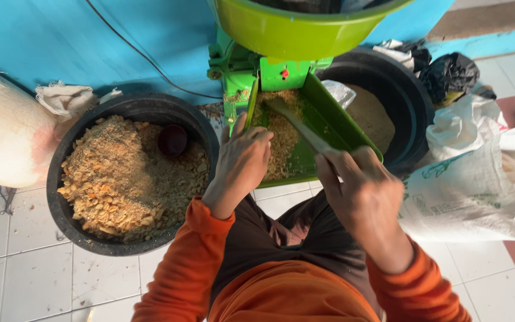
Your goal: The person sits on the floor operating a green electric grain mill, using a wooden scoop to move cracked material from the discharge tray and feed it back into the hopper, and adjusts a cloth in the hopper. At the end they scoop the ground flour from a large basin into a bowl.
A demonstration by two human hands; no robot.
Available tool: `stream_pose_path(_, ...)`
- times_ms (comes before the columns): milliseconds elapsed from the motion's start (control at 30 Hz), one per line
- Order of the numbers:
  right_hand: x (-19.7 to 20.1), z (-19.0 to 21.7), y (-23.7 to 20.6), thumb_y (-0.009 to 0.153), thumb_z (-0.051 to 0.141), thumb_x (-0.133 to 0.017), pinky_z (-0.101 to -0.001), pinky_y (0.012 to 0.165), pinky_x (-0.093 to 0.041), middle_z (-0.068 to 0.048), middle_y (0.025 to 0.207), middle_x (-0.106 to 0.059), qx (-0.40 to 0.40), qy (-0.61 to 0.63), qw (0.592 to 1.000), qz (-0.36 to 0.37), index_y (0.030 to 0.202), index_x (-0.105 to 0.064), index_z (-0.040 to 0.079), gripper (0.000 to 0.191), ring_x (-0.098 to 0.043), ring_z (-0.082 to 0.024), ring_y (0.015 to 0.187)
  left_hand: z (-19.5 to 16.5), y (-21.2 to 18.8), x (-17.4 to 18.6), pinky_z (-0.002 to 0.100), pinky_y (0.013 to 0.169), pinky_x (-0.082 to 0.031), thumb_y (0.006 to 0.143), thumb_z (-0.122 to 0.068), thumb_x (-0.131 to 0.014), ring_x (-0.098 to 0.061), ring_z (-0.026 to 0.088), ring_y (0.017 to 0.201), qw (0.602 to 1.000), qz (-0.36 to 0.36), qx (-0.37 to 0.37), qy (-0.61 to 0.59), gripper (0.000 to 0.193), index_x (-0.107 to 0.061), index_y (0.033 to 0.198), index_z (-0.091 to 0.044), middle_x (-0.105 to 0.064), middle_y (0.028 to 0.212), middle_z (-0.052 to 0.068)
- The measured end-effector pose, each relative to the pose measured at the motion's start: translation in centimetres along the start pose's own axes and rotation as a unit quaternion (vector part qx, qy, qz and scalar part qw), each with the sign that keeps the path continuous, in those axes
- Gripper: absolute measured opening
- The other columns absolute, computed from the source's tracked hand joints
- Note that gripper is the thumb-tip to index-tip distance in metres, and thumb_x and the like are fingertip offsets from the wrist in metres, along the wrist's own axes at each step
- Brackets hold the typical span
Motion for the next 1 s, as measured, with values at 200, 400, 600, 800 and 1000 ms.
stream_pose_path(200, 0.2, 0.2, 1.7, 0.090, 0.018, -0.085, -0.0355, 0.051, -0.052, -0.007, 0.075, -0.063, 0.012, -0.027, 1.000, 0.008, 0.098, -0.078, 0.011, 0.013, -0.063, -0.022, 0.062, -1.8, 0.3, 1.4, 0.047, 0.099, -0.045, 0.086, -0.027, -0.074, -0.062, 0.027, 0.110, 0.979, 0.113, -0.161, -0.058, 0.017, -0.079, 0.094, -0.013, -0.074, 0.101, 0.001)
stream_pose_path(400, 2.7, -6.9, -0.7, 0.097, 0.009, -0.083, -0.0324, 0.061, -0.051, -0.006, 0.087, -0.070, -0.013, 0.051, 0.998, 0.036, 0.101, -0.076, 0.008, 0.008, -0.064, -0.019, 0.070, -1.3, 0.2, -0.5, 0.044, 0.077, -0.053, 0.079, -0.020, -0.076, -0.068, 0.028, 0.088, 0.915, 0.316, -0.251, -0.018, 0.007, -0.077, 0.085, -0.016, -0.073, 0.081, 0.003)
stream_pose_path(600, 5.8, -11.5, -2.1, 0.096, 0.005, -0.083, -0.0285, 0.060, -0.049, -0.010, 0.082, -0.068, -0.083, 0.082, 0.992, 0.042, 0.101, -0.075, 0.002, 0.010, -0.064, -0.015, 0.067, -2.0, 4.2, -5.2, 0.045, 0.073, -0.057, 0.087, -0.016, -0.071, -0.073, 0.028, 0.078, 0.938, 0.262, -0.226, 0.035, 0.003, -0.069, 0.086, -0.013, -0.072, 0.080, 0.009)
stream_pose_path(800, 9.0, -11.6, 0.3, 0.100, 0.009, -0.079, -0.0256, 0.060, -0.051, -0.011, 0.082, -0.069, -0.108, 0.096, 0.987, 0.068, 0.103, -0.074, -0.001, 0.012, -0.065, -0.013, 0.066, -1.2, 6.7, -2.3, 0.040, 0.066, -0.056, 0.091, -0.023, -0.075, -0.071, 0.025, 0.077, 0.970, 0.203, -0.132, -0.026, 0.019, -0.067, 0.092, -0.006, -0.071, 0.089, 0.009)
stream_pose_path(1000, 8.8, -9.6, 2.5, 0.095, 0.017, -0.075, -0.0265, 0.056, -0.051, -0.008, 0.079, -0.068, -0.055, 0.117, 0.980, 0.150, 0.102, -0.071, 0.002, 0.017, -0.067, -0.012, 0.064, -9.6, 5.6, 1.8, 0.031, 0.063, -0.058, 0.085, -0.026, -0.079, -0.068, 0.024, 0.076, 0.933, 0.044, -0.274, -0.231, 0.060, -0.060, 0.135, 0.003, -0.068, 0.115, 0.018)
Point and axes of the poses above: each hand's wrist, its own y-axis towards the middle knuckle, its own x-axis out of the back of the hand, z = x × y, the point moved 9 cm from there along y, towards the middle knuckle
